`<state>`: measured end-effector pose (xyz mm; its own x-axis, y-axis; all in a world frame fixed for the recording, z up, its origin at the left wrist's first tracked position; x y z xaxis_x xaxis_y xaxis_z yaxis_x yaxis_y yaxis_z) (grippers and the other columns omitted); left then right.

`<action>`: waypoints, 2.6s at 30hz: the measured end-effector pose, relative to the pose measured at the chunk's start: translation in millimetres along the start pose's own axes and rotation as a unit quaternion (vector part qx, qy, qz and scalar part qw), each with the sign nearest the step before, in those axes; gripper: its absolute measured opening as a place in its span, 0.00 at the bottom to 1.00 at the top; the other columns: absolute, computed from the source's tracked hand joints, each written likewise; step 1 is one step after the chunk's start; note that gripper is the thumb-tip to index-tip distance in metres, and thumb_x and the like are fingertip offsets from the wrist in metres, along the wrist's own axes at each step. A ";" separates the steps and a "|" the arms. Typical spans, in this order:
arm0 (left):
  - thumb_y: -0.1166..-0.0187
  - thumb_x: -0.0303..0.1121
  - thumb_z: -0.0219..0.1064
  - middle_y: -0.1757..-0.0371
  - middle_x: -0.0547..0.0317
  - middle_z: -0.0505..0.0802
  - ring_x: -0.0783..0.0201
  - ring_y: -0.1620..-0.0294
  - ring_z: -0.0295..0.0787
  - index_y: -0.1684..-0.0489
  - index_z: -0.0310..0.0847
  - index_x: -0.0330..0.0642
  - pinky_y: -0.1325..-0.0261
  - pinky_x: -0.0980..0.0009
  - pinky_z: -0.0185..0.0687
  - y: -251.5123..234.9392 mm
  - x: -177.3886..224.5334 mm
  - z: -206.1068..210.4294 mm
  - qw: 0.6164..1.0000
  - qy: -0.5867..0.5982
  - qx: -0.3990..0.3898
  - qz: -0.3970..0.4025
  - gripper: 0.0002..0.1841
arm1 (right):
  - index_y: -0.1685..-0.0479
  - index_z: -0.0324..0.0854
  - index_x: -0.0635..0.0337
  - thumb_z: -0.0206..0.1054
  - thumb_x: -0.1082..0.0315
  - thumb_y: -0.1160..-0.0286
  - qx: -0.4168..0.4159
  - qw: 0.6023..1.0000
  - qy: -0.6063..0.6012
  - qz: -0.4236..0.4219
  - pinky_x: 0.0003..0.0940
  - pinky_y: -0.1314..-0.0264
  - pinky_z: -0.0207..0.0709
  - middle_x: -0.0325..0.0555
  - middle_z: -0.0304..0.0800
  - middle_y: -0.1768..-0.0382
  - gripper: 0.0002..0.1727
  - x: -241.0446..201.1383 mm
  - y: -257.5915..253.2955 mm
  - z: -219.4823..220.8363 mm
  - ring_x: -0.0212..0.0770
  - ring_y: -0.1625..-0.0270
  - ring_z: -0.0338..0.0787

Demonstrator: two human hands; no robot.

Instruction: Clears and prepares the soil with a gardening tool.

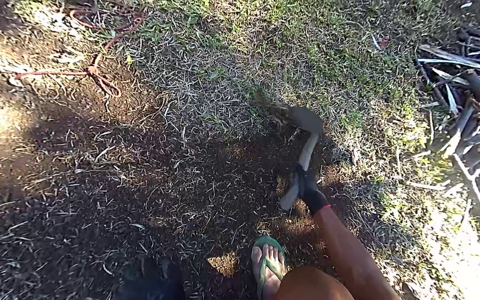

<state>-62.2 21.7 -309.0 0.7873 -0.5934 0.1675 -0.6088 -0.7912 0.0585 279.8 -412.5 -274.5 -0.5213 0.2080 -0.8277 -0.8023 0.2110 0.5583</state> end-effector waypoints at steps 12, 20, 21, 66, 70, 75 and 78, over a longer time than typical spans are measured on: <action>0.15 0.66 0.36 0.08 0.29 0.56 0.25 0.08 0.46 0.06 0.55 0.52 0.13 0.27 0.37 2.3 -5.3 8.9 1.000 -0.021 0.000 0.001 0.41 | 0.37 0.69 0.65 0.59 0.59 0.10 -0.003 1.000 0.004 0.027 0.33 0.76 0.83 0.44 0.80 0.78 0.18 23.8 31.8 23.7 0.37 0.80 0.83; 0.33 0.78 0.55 0.09 0.26 0.57 0.23 0.09 0.47 0.09 0.61 0.47 0.15 0.25 0.40 -20.9 -8.5 -3.4 0.989 0.046 -0.140 0.026 0.54 | 0.57 0.73 0.59 0.44 0.53 0.04 0.058 0.979 -0.183 -0.076 0.33 0.70 0.83 0.39 0.79 0.77 0.20 18.3 20.5 -3.5 0.34 0.76 0.82; 0.38 0.78 0.62 0.09 0.26 0.56 0.23 0.10 0.48 0.09 0.60 0.47 0.15 0.25 0.43 -26.9 -9.9 -6.8 0.981 0.043 -0.186 0.037 0.57 | 0.56 0.74 0.60 0.44 0.55 0.05 0.015 0.985 -0.160 -0.067 0.34 0.68 0.82 0.39 0.79 0.75 0.20 38.1 32.9 10.3 0.34 0.74 0.81; 0.61 0.46 0.94 0.08 0.21 0.45 0.12 0.13 0.41 0.03 0.42 0.56 0.23 0.21 0.57 -26.3 -11.0 -1.8 0.958 -0.066 -0.276 0.031 0.74 | 0.50 0.74 0.62 0.51 0.55 0.07 -0.047 0.997 -0.055 -0.013 0.36 0.69 0.81 0.41 0.78 0.74 0.17 31.4 -6.7 84.9 0.36 0.75 0.80; 0.61 0.45 0.94 0.08 0.22 0.44 0.13 0.12 0.39 0.03 0.42 0.56 0.23 0.18 0.53 -26.6 -12.8 -0.7 0.959 -0.061 -0.275 0.031 0.74 | 0.46 0.72 0.62 0.55 0.62 0.09 -0.060 0.998 0.014 0.010 0.29 0.74 0.82 0.41 0.79 0.77 0.11 2.3 7.9 49.2 0.33 0.79 0.81; 0.61 0.45 0.94 0.07 0.23 0.44 0.14 0.12 0.39 0.03 0.41 0.57 0.24 0.19 0.55 -26.9 -13.4 -0.3 0.958 -0.068 -0.279 0.020 0.74 | 0.51 0.73 0.56 0.50 0.52 0.06 0.004 0.990 -0.093 -0.109 0.31 0.66 0.83 0.37 0.79 0.72 0.17 -45.7 -8.6 30.5 0.32 0.72 0.82; 0.62 0.46 0.94 0.07 0.24 0.45 0.14 0.12 0.41 0.03 0.41 0.57 0.23 0.21 0.56 -27.3 -11.9 0.5 0.957 -0.074 -0.279 0.016 0.74 | 0.44 0.73 0.61 0.46 0.51 0.06 -0.022 0.994 -0.089 -0.055 0.37 0.60 0.82 0.42 0.79 0.65 0.21 -2.6 -6.7 71.4 0.35 0.66 0.81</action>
<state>-54.8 50.3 -313.1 0.7477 -0.6628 0.0394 -0.5576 -0.5945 0.5794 307.3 -346.3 -272.0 -0.3736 0.3519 -0.8583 -0.8655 0.2007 0.4590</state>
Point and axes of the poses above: each hand's wrist, its own y-axis away from the middle knuckle, its own z-axis out of the palm, x = y × z, the point moved 8 cm from there along -y, towards the middle knuckle
